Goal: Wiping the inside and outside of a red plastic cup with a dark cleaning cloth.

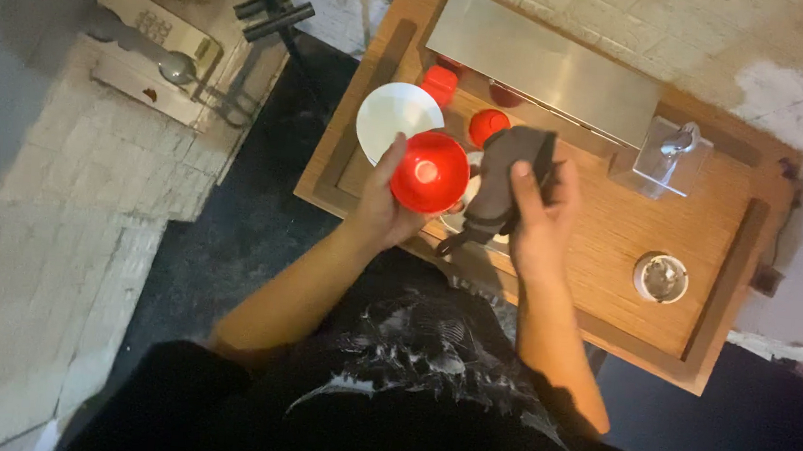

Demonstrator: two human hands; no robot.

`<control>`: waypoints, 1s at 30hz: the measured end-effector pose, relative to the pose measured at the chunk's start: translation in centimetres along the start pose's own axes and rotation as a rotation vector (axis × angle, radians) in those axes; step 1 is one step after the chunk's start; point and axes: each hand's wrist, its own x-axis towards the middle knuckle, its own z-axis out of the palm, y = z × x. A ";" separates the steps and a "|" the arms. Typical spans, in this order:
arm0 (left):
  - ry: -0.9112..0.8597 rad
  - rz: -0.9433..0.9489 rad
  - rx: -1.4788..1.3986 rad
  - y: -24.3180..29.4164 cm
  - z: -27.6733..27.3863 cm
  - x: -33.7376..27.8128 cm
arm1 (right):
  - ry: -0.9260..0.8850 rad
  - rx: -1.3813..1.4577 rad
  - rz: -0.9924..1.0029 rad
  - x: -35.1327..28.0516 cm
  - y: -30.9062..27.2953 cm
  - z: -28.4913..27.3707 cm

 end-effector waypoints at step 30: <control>0.265 -0.200 0.395 5.6 -6.9 -7.0 | 0.184 -0.462 -0.238 -9.2 3.6 14.9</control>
